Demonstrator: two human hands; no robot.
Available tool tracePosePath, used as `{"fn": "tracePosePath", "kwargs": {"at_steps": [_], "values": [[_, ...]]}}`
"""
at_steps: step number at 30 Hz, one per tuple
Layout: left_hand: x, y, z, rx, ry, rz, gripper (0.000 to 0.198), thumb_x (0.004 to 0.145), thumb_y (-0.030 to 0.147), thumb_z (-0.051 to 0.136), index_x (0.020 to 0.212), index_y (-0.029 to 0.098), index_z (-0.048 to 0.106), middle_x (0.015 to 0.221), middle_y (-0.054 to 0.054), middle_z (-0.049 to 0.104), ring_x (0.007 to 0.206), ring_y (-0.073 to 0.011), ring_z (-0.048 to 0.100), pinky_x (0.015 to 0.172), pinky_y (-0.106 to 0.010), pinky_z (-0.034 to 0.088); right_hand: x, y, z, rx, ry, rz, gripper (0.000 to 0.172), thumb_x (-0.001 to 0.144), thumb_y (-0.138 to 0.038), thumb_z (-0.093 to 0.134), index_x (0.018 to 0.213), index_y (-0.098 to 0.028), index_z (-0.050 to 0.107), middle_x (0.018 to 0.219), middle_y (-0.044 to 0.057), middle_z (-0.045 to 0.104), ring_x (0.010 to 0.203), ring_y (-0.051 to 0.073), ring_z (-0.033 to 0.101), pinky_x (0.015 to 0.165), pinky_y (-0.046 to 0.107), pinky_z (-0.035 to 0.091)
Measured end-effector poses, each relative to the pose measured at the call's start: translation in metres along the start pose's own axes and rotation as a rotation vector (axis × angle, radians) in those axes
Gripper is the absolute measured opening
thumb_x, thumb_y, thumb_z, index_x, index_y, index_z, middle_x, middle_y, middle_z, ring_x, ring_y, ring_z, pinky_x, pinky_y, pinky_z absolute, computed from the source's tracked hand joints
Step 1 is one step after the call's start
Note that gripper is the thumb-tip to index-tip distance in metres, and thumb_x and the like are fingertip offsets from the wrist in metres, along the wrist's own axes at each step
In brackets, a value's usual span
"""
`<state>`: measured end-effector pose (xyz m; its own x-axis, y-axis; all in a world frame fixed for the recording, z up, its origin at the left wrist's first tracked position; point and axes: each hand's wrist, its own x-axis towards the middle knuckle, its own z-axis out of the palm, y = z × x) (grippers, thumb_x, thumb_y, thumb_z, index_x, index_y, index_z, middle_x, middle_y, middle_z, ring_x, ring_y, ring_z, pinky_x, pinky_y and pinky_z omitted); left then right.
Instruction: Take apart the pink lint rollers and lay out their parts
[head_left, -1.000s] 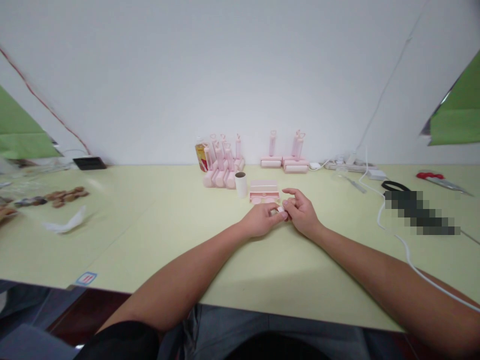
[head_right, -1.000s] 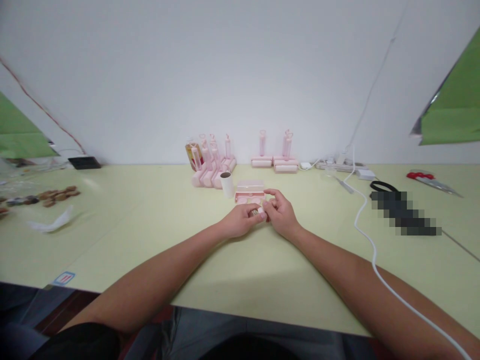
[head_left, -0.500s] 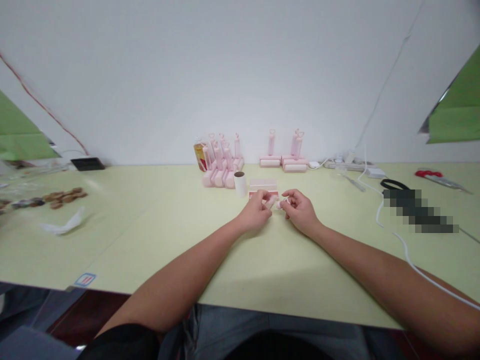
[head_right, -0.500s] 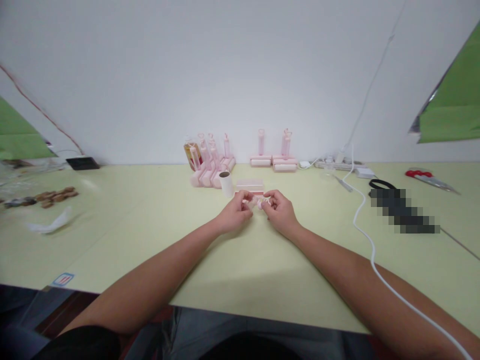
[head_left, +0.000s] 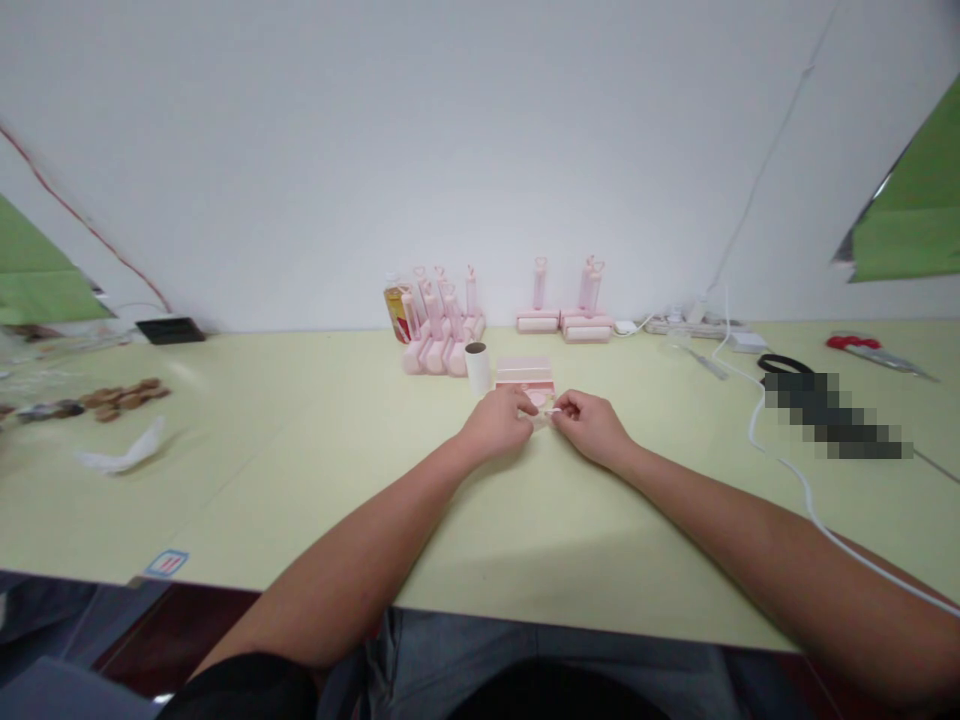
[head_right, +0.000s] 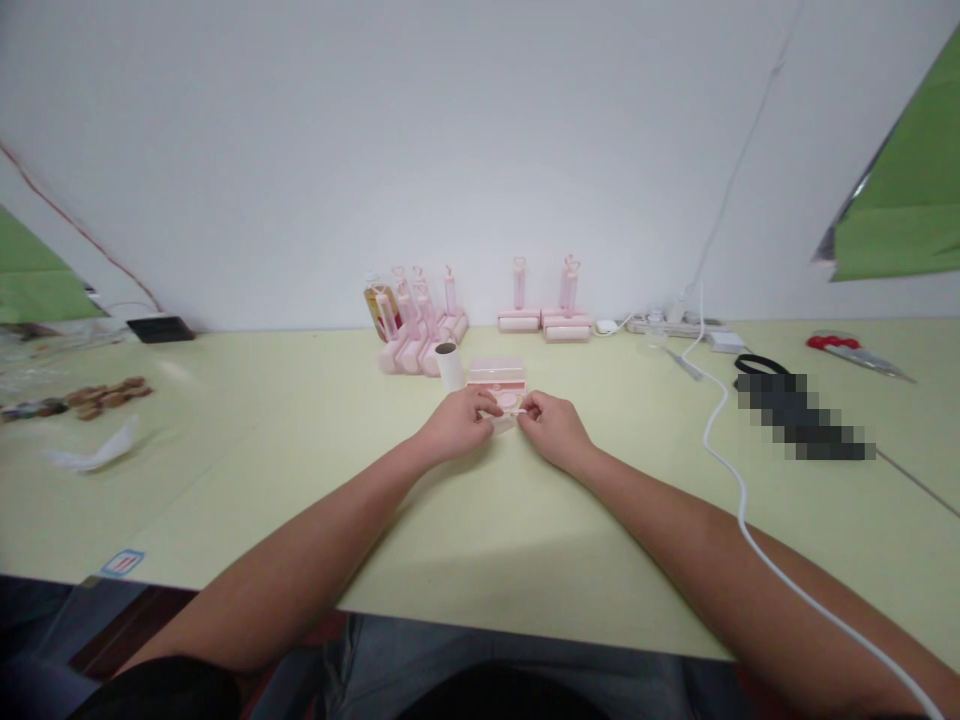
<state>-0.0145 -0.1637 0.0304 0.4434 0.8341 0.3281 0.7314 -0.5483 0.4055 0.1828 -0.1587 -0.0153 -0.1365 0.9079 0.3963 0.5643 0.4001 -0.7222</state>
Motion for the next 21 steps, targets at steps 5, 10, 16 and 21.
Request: {"fn": "tracePosePath", "kwargs": {"at_steps": [5, 10, 16, 21], "values": [[0.001, 0.001, -0.007, -0.051, 0.060, -0.068, 0.034, 0.068, 0.015, 0.061, 0.100, 0.019, 0.072, 0.105, -0.006, 0.067, 0.091, -0.0195, 0.063, 0.086, -0.032, 0.052, -0.002, -0.006, -0.002, -0.073, -0.057, -0.031, 0.011, 0.081, -0.028, 0.059, 0.080, -0.020, 0.067, 0.071, -0.001, 0.066, 0.066, 0.014, 0.057, 0.062, 0.025, 0.036], [0.005, 0.001, -0.013, -0.098, 0.158, -0.064, 0.033, 0.068, 0.015, 0.063, 0.100, 0.018, 0.070, 0.101, -0.006, 0.063, 0.088, -0.0175, 0.062, 0.083, -0.031, 0.053, -0.002, -0.005, -0.002, -0.051, -0.088, 0.000, 0.013, 0.081, -0.030, 0.061, 0.083, -0.020, 0.068, 0.074, 0.000, 0.068, 0.067, 0.014, 0.058, 0.062, 0.024, 0.037], [0.006, 0.003, -0.016, -0.096, 0.269, -0.054, 0.039, 0.064, 0.006, 0.059, 0.101, 0.018, 0.065, 0.101, -0.005, 0.059, 0.090, -0.0168, 0.060, 0.082, -0.030, 0.053, -0.002, -0.003, -0.001, -0.053, -0.093, -0.020, 0.015, 0.081, -0.027, 0.059, 0.090, -0.020, 0.068, 0.074, 0.000, 0.068, 0.066, 0.014, 0.059, 0.062, 0.024, 0.038], [0.005, 0.007, -0.021, -0.087, 0.313, -0.022, 0.037, 0.069, 0.008, 0.059, 0.105, 0.017, 0.060, 0.103, -0.005, 0.063, 0.096, -0.0177, 0.060, 0.089, -0.032, 0.050, -0.002, -0.003, -0.001, -0.051, -0.111, -0.013, 0.015, 0.082, -0.026, 0.058, 0.089, -0.020, 0.069, 0.074, 0.001, 0.069, 0.065, 0.014, 0.059, 0.061, 0.024, 0.038]]}}
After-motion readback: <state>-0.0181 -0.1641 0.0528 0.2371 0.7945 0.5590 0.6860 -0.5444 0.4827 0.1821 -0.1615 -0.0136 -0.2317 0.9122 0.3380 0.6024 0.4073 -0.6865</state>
